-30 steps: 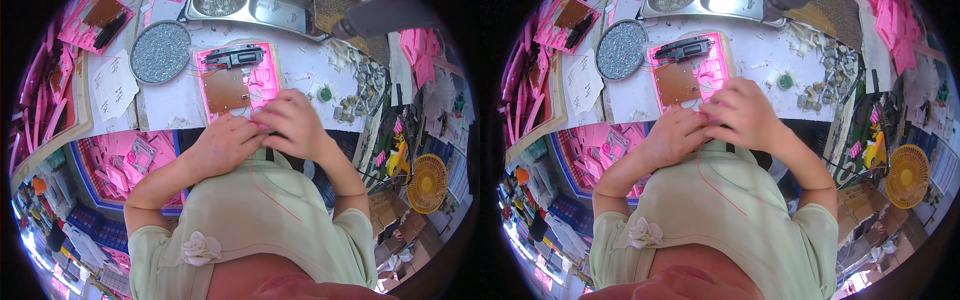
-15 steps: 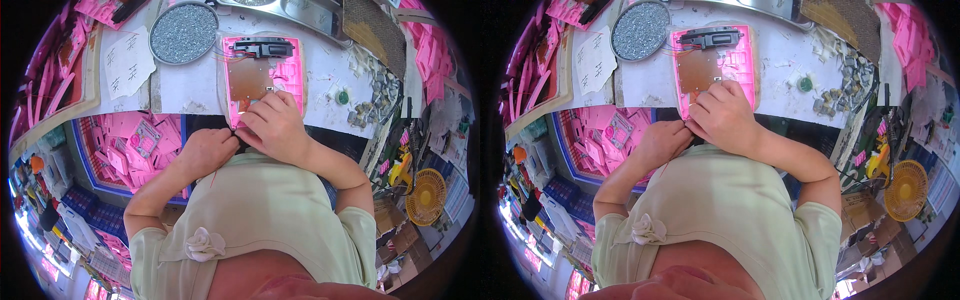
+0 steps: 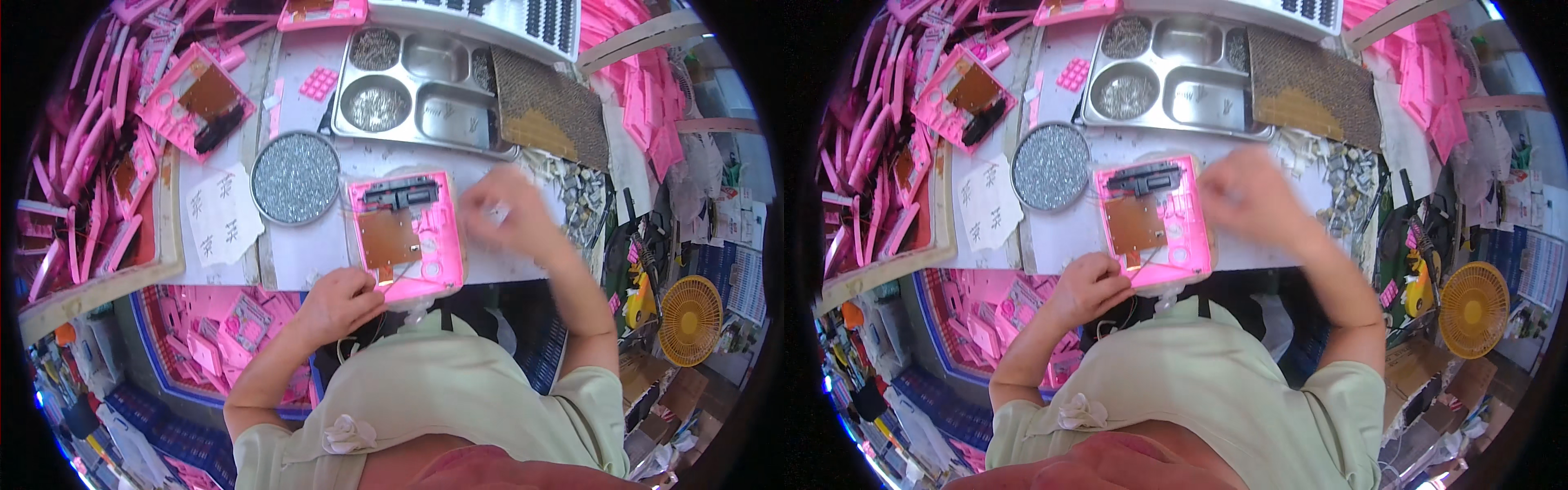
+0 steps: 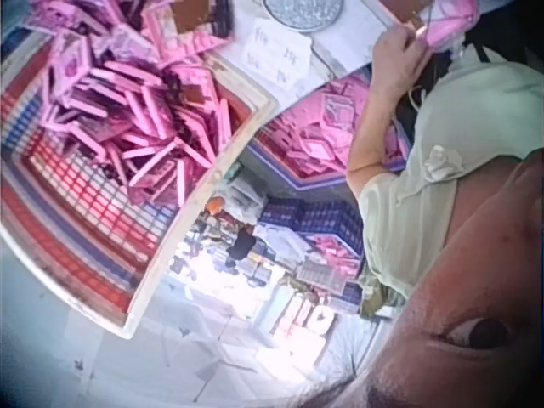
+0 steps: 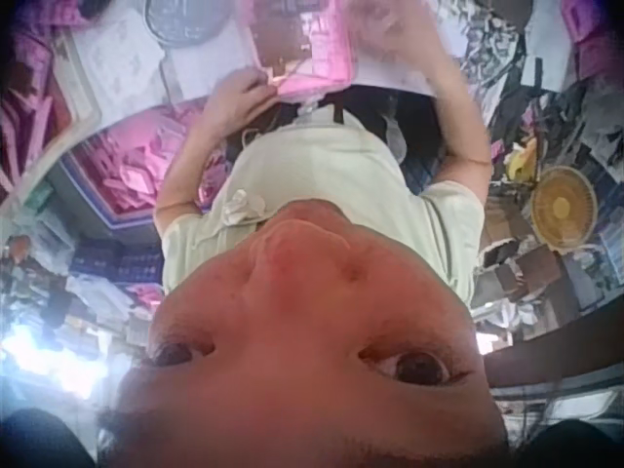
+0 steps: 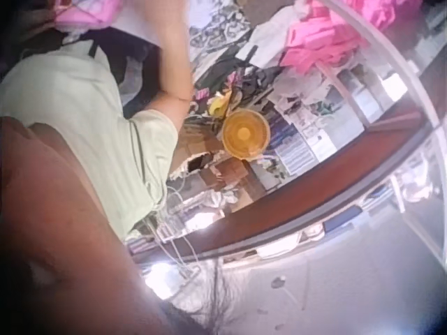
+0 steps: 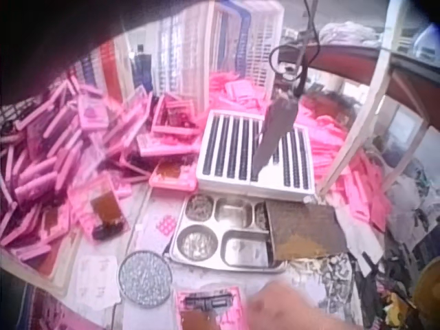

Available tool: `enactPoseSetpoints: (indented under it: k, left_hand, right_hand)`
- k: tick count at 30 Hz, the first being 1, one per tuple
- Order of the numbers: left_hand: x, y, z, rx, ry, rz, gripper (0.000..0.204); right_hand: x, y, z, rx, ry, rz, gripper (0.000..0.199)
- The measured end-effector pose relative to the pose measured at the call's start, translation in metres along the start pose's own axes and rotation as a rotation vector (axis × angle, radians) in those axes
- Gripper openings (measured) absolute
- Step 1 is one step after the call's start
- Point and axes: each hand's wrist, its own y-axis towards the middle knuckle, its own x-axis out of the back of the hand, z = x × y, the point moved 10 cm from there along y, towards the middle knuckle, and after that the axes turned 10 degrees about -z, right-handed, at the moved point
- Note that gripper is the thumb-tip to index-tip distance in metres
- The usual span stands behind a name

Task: Assemble electronic components and wires into a pink plastic toy housing, including soldering and driving screws.

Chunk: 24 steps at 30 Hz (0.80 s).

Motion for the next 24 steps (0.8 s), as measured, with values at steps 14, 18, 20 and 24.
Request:
enactPoseSetpoints:
  k: [14, 18, 20, 24]
  left_hand:
    - [0.005, 0.008, 0.009, 0.037, -0.086, 0.012, 0.022]
    - [0.005, 0.008, 0.009, 0.038, -0.091, 0.019, 0.022]
    - [0.005, 0.011, 0.009, 0.03, -0.09, 0.016, 0.022]
    - [0.007, 0.011, 0.007, 0.024, -0.063, 0.013, 0.02]
  right_hand:
    - [0.092, 0.239, -0.147, 0.245, -0.449, -0.109, 0.012]
    - [0.08, 0.245, -0.139, 0.339, -0.703, -0.09, 0.013]
    - [0.073, 0.246, -0.135, 0.386, -0.798, -0.062, 0.015]
    - [0.093, 0.237, -0.131, 0.274, -0.621, -0.146, 0.014]
